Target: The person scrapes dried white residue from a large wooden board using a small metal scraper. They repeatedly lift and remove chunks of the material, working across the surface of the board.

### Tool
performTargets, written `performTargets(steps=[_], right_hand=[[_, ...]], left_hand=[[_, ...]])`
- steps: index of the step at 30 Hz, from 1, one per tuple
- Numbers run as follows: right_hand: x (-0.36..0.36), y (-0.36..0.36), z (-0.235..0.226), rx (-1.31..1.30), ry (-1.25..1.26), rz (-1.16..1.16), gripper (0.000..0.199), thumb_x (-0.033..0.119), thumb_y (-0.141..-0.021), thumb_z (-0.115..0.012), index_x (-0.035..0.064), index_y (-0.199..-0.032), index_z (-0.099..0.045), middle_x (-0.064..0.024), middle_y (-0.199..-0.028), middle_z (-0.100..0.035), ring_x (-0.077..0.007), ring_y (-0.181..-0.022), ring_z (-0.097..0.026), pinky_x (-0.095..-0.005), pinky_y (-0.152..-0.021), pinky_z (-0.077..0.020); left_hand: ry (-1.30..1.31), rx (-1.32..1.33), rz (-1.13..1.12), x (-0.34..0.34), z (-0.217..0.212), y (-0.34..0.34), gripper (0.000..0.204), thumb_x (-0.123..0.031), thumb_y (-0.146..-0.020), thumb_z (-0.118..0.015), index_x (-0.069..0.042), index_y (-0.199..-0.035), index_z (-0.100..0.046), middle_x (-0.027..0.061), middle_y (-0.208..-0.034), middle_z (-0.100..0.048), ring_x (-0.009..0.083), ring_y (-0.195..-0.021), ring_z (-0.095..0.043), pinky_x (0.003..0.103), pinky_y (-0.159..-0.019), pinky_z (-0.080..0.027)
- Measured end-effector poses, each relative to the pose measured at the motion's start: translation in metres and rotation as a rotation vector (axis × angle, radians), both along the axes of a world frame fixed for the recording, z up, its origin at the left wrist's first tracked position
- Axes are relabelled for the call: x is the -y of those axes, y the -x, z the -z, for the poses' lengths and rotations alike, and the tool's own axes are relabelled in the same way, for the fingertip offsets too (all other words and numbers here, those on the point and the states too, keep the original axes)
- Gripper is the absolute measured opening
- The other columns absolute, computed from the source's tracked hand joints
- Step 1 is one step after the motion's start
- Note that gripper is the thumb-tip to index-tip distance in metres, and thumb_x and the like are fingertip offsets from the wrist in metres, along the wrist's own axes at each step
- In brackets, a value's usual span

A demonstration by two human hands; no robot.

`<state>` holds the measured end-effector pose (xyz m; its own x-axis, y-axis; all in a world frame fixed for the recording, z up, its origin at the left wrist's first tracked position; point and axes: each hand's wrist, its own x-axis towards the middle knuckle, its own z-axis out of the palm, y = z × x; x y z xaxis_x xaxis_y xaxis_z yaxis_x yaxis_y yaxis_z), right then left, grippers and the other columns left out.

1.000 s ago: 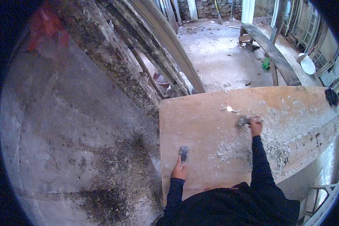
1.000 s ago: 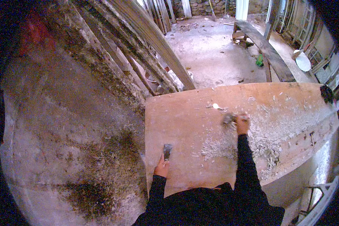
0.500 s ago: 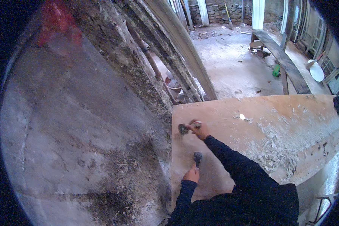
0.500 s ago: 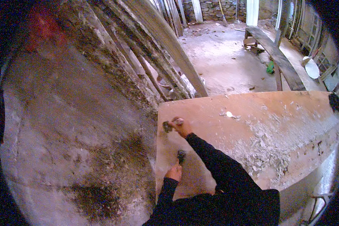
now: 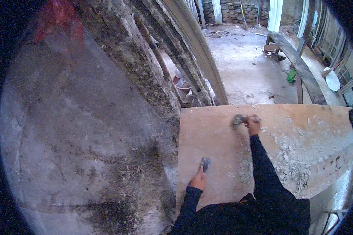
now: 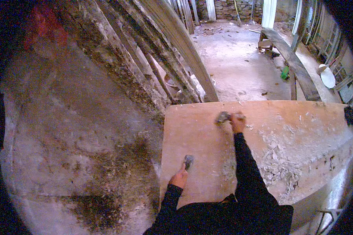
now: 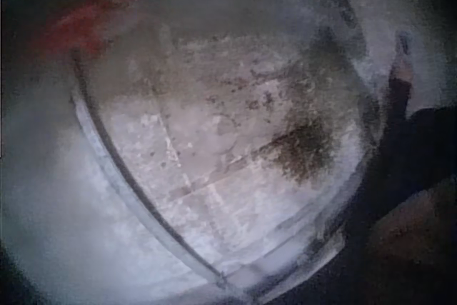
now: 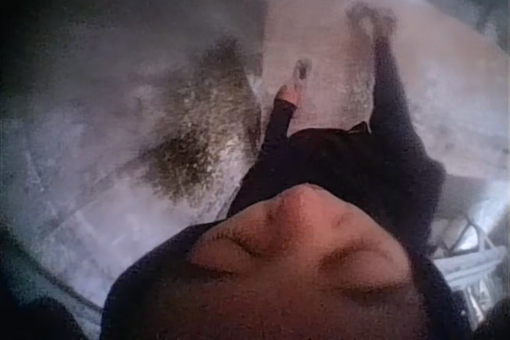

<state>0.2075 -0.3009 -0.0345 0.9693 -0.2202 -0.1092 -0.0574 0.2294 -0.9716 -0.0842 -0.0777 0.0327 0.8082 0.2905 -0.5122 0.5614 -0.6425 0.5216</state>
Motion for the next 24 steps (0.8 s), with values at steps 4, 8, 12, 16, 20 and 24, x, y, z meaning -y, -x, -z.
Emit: performTargets(steps=[4, 8, 12, 16, 20, 24], right_hand=[[0.126, 0.059, -0.014, -0.062, 0.234, 0.263, 0.029, 0.015, -0.077, -0.063, 0.0066, -0.102, -0.05, -0.0038, -0.077, -0.058, -0.0132, -0.065, -0.058, -0.0241, -0.052, -0.0478], [0.179, 0.116, -0.055, 0.235, 0.644, 0.369, 0.014, 0.012, -0.077, -0.062, 0.0046, -0.073, -0.051, -0.002, -0.063, -0.048, -0.0108, -0.06, -0.045, -0.0238, -0.056, -0.0382], [0.172, 0.162, -0.099, 0.154, 0.47, 0.353, 0.017, 0.011, -0.08, -0.061, 0.0065, -0.067, -0.051, 0.0036, -0.066, -0.048, -0.0027, -0.058, -0.042, -0.0182, -0.049, -0.0324], [0.153, 0.178, -0.097, 0.261, 0.671, 0.375, 0.015, 0.01, -0.079, -0.061, 0.0061, -0.068, -0.052, 0.0035, -0.068, -0.05, -0.0018, -0.06, -0.043, -0.016, -0.049, -0.0316], [0.118, 0.177, -0.113, 0.259, 0.676, 0.302, 0.013, 0.009, -0.078, -0.062, 0.0043, -0.069, -0.054, 0.0003, -0.068, -0.053, -0.0054, -0.063, -0.047, -0.019, -0.054, -0.036], [0.11, 0.18, -0.123, 0.291, 0.759, 0.263, 0.012, 0.006, -0.077, -0.061, 0.0026, -0.068, -0.053, -0.0034, -0.068, -0.053, -0.0122, -0.065, -0.05, -0.0254, -0.061, -0.0398]], left_hand=[[-0.047, 0.036, -0.015, -0.013, -0.008, -0.049, 0.051, -0.033, -0.082, -0.043, -0.019, -0.131, -0.035, 0.0267, -0.085, -0.058, 0.0411, -0.078, -0.057, 0.047, -0.071, -0.045], [-0.056, 0.261, -0.102, -0.047, 0.021, -0.106, 0.05, -0.032, -0.081, -0.046, -0.017, -0.129, -0.037, 0.0239, -0.088, -0.059, 0.0381, -0.08, -0.058, 0.045, -0.072, -0.045], [-0.14, 0.255, -0.064, -0.075, 0.048, -0.163, 0.048, -0.031, -0.082, -0.044, -0.015, -0.128, -0.04, 0.0227, -0.094, -0.058, 0.0363, -0.084, -0.058, 0.044, -0.074, -0.045], [-0.232, 0.197, -0.022, -0.074, 0.053, -0.211, 0.045, -0.03, -0.084, -0.043, -0.016, -0.126, -0.042, 0.021, -0.098, -0.058, 0.0357, -0.088, -0.057, 0.043, -0.077, -0.045], [-0.26, 0.184, -0.055, -0.084, 0.052, -0.232, 0.044, -0.032, -0.084, -0.042, -0.014, -0.124, -0.044, 0.0219, -0.097, -0.059, 0.0354, -0.089, -0.057, 0.043, -0.078, -0.045], [-0.239, 0.141, -0.05, -0.06, 0.041, -0.221, 0.044, -0.03, -0.083, -0.043, -0.013, -0.123, -0.044, 0.0226, -0.097, -0.058, 0.0356, -0.09, -0.057, 0.044, -0.078, -0.045]])
